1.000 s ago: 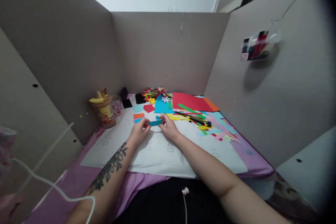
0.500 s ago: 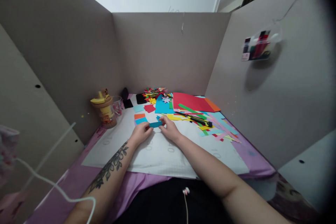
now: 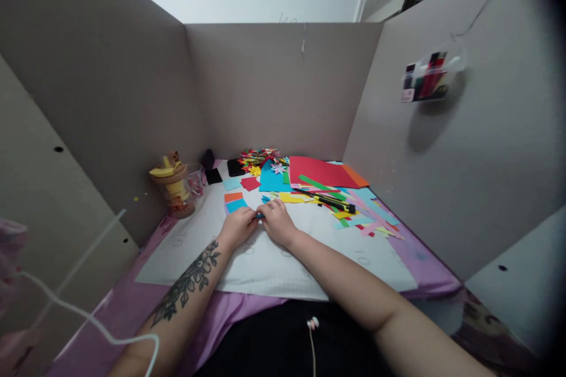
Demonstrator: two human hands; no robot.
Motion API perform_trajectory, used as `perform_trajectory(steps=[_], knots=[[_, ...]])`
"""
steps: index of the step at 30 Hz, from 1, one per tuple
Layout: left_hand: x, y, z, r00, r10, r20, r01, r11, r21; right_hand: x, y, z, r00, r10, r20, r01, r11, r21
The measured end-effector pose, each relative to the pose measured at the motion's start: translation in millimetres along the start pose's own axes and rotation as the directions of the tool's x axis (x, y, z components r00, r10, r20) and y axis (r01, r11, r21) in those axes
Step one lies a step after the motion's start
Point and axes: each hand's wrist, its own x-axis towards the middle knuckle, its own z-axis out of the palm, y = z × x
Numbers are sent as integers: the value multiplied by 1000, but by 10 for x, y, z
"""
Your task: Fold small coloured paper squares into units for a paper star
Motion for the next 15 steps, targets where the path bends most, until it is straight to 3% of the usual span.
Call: perform_trajectory(steps=[5,15], knots=[[3,14,-16,999,-43,-34,39,995,-92,4,22,19,1000,7,2,-7,1000,-3],[-1,6,-67,989,-121,-88,110,987,-119,46,173,-84,992,101,-73,-100,995,17]])
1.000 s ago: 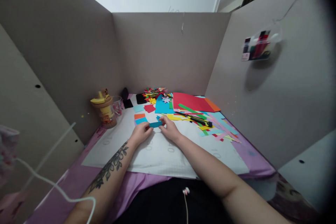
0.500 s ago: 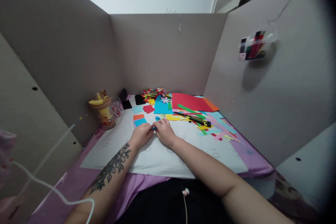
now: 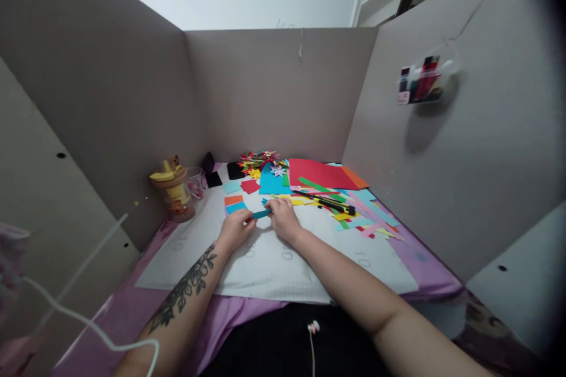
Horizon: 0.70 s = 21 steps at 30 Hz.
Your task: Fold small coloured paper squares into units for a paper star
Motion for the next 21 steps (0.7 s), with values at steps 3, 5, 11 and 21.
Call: perform_trajectory(steps=[3,5,11,21], knots=[[10,8,10,1000,-6,7,6,1000,2,3,9,10,999,36,-23,-36,999,14],[20,11,20,1000,-12,12,12,1000,0,5,4,21,998,56,-34,-56,998,21],[20,-57,8,999,-41,-11,40,999,-16,16,160,2,989,136,-48,-135,990,30],[4,-141,14,994,-83,-71,83,997,-4,1,186,4,987,86,-138,-32,935,354]])
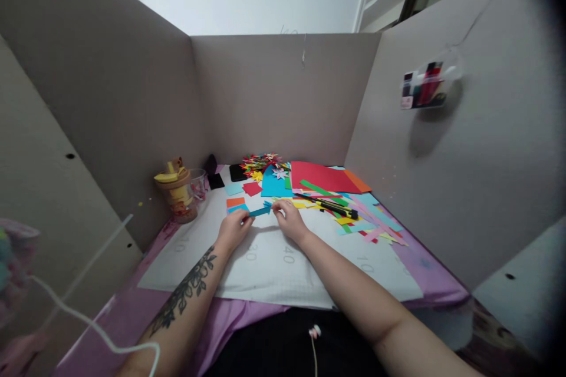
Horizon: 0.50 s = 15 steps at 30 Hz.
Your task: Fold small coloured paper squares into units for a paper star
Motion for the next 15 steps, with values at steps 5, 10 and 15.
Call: perform_trajectory(steps=[5,10,15], knots=[[-9,9,6,1000,-4,9,4,1000,-2,-7,-104,-5,999,-35,31,34,998,49],[-16,38,-1,1000,17,18,-17,999,-31,-24,-136,3,992,-79,101,86,994,-71],[-18,85,-21,994,-10,106,28,985,-173,-35,-148,44,973,-124,192,166,961,-219]])
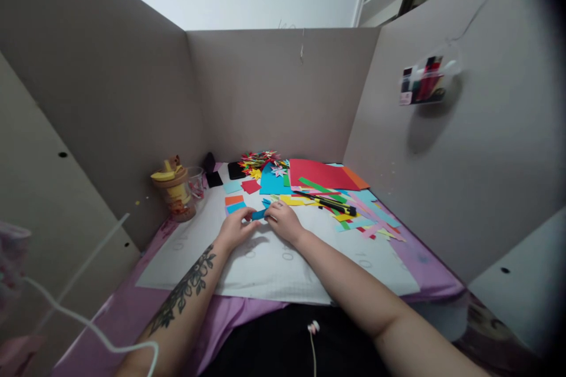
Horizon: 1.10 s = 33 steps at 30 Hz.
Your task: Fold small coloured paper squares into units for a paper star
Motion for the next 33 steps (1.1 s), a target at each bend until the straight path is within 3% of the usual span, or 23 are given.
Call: perform_trajectory(steps=[4,9,14,19,24,28,30,33], knots=[[-5,13,15,998,-57,0,57,995,-85,-12,32,14,996,-57,74,59,998,-29],[-3,-33,62,999,-51,-8,51,997,-51,-16,-8,38,983,-124,137,142,981,-132],[3,-44,71,997,-77,-29,76,997,-25,-27,-105,131,942,-240,236,288,937,-197],[-29,-6,53,994,-105,-8,105,993,44,-45,-81,208,925,-234,299,305,927,-219],[50,73,89,991,-131,7,130,988,79,-48,-45,246,930,-165,330,238,951,-195],[240,181,262,973,-227,-32,227,974,1,-55,-5,206,949,-68,306,122,980,-160],[314,230,403,936,-321,-143,292,937,-191,-56,31,138,961,-15,277,58,987,-149],[336,272,631,828,-488,-278,327,821,-468,-48,100,3,986,137,96,-115,971,-210]])
